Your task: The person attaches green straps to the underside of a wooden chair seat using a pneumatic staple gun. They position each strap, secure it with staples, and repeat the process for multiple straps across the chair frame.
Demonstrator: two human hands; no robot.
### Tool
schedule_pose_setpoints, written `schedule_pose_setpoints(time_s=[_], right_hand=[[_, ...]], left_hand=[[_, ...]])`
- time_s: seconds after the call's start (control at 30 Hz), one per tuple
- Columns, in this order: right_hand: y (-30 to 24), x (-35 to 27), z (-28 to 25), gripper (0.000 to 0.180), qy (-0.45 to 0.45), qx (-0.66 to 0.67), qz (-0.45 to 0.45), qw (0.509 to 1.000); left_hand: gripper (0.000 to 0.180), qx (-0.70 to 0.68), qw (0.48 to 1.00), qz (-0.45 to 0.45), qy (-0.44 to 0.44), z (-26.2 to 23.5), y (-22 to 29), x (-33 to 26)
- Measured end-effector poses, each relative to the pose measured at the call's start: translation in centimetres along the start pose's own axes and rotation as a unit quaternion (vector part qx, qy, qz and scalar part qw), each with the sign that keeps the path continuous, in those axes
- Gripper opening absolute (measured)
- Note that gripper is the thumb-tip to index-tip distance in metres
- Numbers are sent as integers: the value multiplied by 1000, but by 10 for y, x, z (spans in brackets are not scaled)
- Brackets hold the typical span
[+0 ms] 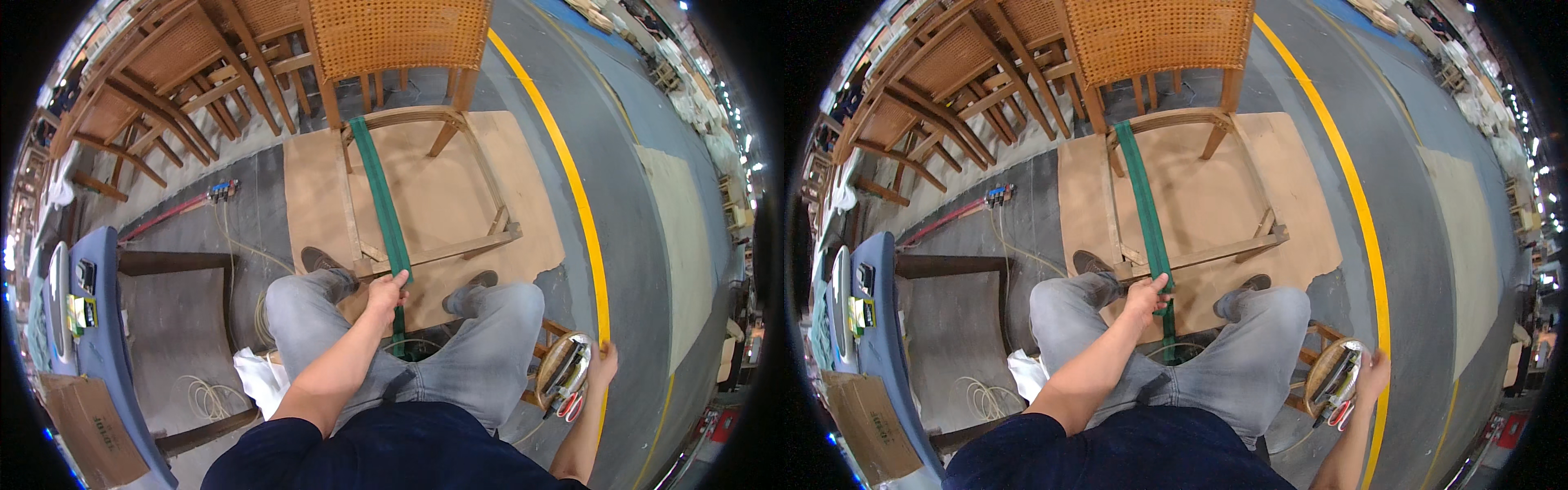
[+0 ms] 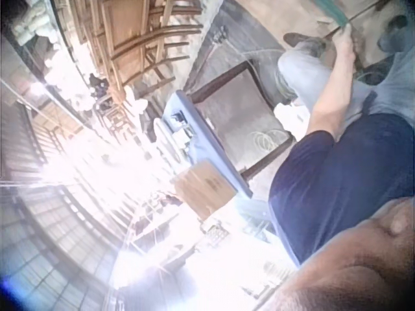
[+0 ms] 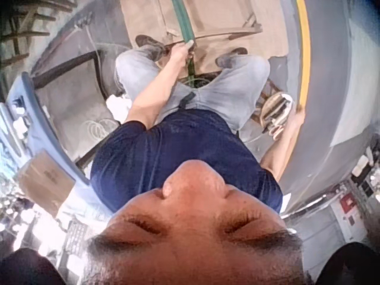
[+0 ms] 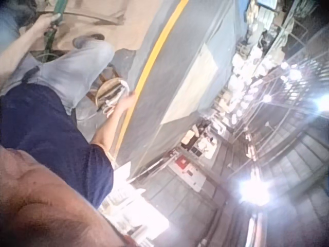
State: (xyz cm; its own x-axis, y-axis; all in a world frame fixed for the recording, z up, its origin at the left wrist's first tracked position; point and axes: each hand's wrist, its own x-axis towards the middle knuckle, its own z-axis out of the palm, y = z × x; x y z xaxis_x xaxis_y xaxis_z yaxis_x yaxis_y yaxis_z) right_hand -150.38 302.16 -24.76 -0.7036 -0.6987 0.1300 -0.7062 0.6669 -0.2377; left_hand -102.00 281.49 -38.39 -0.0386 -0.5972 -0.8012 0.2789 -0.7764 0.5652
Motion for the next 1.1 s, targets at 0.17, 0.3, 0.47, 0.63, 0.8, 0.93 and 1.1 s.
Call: schedule_pose_setpoints(time_s=[0.17, 0.3, 0.47, 0.63, 0.8, 0.93, 1.1], right_hand=[[-212, 10, 47, 32, -303, 320, -167, 882], [-317, -32, 164, 52, -565, 204, -309, 737], [-397, -115, 217, 52, -653, 174, -222, 703], [-347, -111, 296, 57, -525, -57, -378, 760], [-342, -138, 342, 50, -519, -164, -417, 728], [-351, -147, 346, 45, -515, -182, -422, 724], [-349, -140, 331, 39, -519, -157, -383, 748]], left_hand=[[21, 94, 993, -66, 6, -17, -25, -28], [30, 167, 973, -158, -33, 4, -42, -27], [39, 113, 969, -219, -8, -43, -54, -9], [48, 409, 878, 190, 162, -22, -46, -10], [57, -120, 981, -140, -51, -1, 27, -13], [55, -202, 963, -179, -30, 5, 37, -6], [51, -210, 964, -160, -41, 11, 30, 8]])
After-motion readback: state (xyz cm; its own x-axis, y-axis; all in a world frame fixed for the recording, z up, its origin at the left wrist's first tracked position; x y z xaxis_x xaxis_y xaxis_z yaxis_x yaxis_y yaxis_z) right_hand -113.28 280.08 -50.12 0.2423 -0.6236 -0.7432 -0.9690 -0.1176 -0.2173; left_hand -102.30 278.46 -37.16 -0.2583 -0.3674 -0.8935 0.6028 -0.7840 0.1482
